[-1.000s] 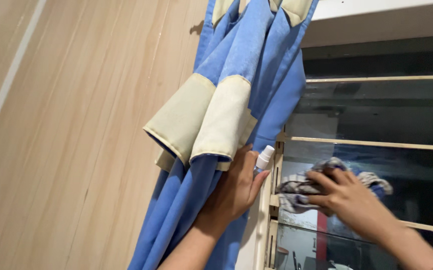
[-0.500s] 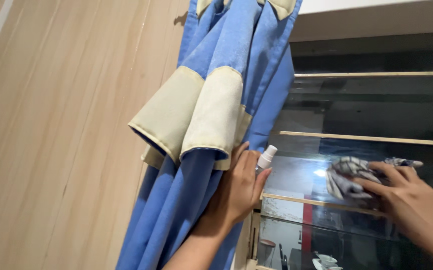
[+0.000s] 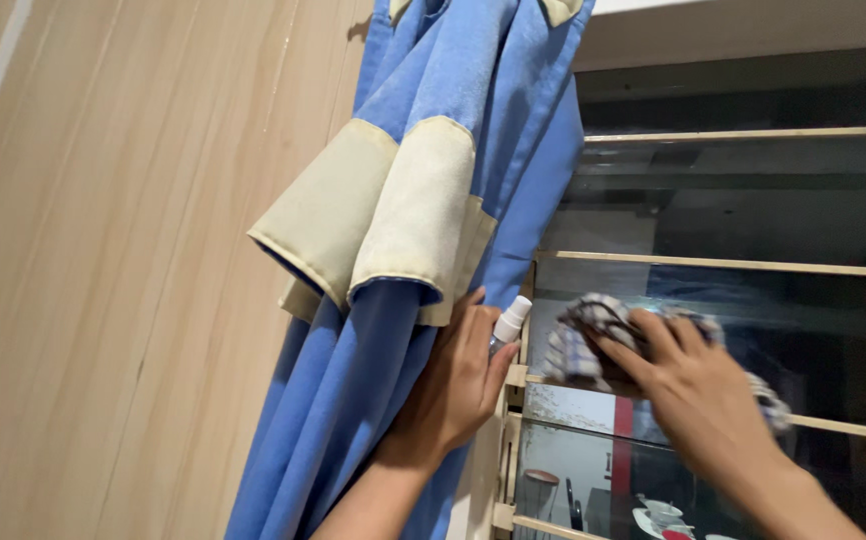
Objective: The person cleans a window by spraying the glass with a spray bottle and wiping it down with a cloth.
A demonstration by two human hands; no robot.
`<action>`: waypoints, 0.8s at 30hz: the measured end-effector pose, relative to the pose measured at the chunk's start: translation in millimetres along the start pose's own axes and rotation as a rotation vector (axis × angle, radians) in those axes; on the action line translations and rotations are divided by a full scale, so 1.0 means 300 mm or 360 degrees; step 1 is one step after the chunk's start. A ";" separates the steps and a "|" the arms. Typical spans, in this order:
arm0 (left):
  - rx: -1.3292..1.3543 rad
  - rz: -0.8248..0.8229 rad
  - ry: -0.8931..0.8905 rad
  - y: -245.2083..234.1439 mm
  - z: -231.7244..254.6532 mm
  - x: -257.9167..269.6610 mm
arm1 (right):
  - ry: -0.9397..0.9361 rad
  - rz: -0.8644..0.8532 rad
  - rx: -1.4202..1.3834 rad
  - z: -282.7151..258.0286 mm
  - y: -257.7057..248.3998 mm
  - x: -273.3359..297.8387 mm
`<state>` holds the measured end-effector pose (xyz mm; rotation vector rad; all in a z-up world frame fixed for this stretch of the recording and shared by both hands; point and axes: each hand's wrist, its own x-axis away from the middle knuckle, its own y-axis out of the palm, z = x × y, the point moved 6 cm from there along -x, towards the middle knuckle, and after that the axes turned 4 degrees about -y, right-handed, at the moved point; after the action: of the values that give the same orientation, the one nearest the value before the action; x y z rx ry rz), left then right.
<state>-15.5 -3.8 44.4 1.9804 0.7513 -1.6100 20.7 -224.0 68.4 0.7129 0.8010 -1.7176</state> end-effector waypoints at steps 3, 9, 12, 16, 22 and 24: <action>0.0011 -0.0005 0.0019 -0.011 0.005 0.004 | -0.0142 0.0085 -0.0179 -0.084 -0.031 -0.089; 0.0070 -0.0061 0.0000 -0.030 0.004 0.026 | -0.0224 -0.0305 -0.0245 -0.084 -0.001 -0.092; 0.0046 0.0016 -0.0002 -0.043 0.012 0.047 | -0.0086 0.0124 -0.0159 -0.079 -0.058 -0.019; 0.0023 0.0033 0.0004 -0.056 0.017 0.074 | -0.0454 -0.0032 -0.0280 -0.232 -0.016 0.056; -0.0015 0.0046 0.0014 -0.066 0.022 0.089 | -0.0213 -0.0434 0.0031 -0.235 0.054 0.073; -0.0032 0.0063 -0.0026 -0.056 0.017 0.090 | -0.0241 -0.0395 -0.0074 -0.248 0.059 0.078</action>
<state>-26.4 8.4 16.6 1.9535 0.7150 -1.5883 37.1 -181.6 2.7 0.4596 0.8473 -1.9430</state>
